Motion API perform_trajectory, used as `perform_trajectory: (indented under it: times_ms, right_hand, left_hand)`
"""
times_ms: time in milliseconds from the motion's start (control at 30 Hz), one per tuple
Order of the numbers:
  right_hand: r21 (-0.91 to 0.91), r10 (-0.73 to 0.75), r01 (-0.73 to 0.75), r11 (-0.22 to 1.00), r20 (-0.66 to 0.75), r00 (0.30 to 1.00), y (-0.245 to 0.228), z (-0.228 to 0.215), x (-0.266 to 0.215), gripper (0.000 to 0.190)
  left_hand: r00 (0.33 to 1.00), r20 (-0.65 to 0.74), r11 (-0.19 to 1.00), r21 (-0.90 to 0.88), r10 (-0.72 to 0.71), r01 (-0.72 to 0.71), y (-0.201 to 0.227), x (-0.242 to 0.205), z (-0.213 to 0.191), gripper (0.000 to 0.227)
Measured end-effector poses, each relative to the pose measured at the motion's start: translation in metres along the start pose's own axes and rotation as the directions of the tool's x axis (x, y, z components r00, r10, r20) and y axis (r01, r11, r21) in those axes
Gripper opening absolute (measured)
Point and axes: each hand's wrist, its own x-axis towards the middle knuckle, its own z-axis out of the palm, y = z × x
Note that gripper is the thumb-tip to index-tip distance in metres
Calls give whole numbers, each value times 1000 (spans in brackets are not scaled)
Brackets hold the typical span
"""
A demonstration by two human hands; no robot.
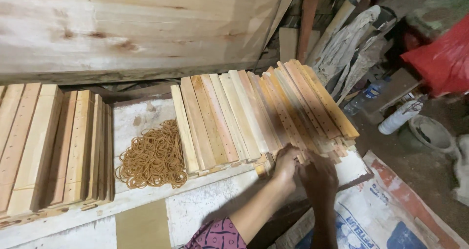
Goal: Wrapping rubber bands around wooden slats to prepare them for assembly or transport.
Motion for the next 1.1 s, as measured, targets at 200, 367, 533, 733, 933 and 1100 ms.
perform_trajectory:
  times_ms: [200, 367, 533, 733, 933, 1100]
  right_hand:
    - [-26, 216, -227, 974, -214, 953, -20, 4, -3, 44]
    - [459, 469, -401, 793, -41, 882, -29, 1, -13, 43]
    - [802, 543, -468, 372, 221, 810, -1, 16, -25, 34]
    - [739, 668, -597, 312, 277, 691, -17, -1, -13, 33]
    - [567, 584, -800, 193, 589, 558, 1, 53, -26, 30]
    - [730, 456, -671, 127, 558, 694, -62, 35, -12, 32]
  left_hand:
    - [999, -12, 982, -185, 30, -32, 8, -15, -13, 35]
    - [997, 79, 997, -78, 18, -12, 7, -6, -38, 27]
    - [998, 67, 1000, 22, -2, 1, 11, -7, -41, 19]
    - [989, 29, 977, 157, 142, -145, 19, -35, -28, 43]
    - [972, 100, 855, 461, 214, -236, 25, -79, -77, 50]
    - [948, -7, 338, 935, 317, -107, 47, -143, -167, 59]
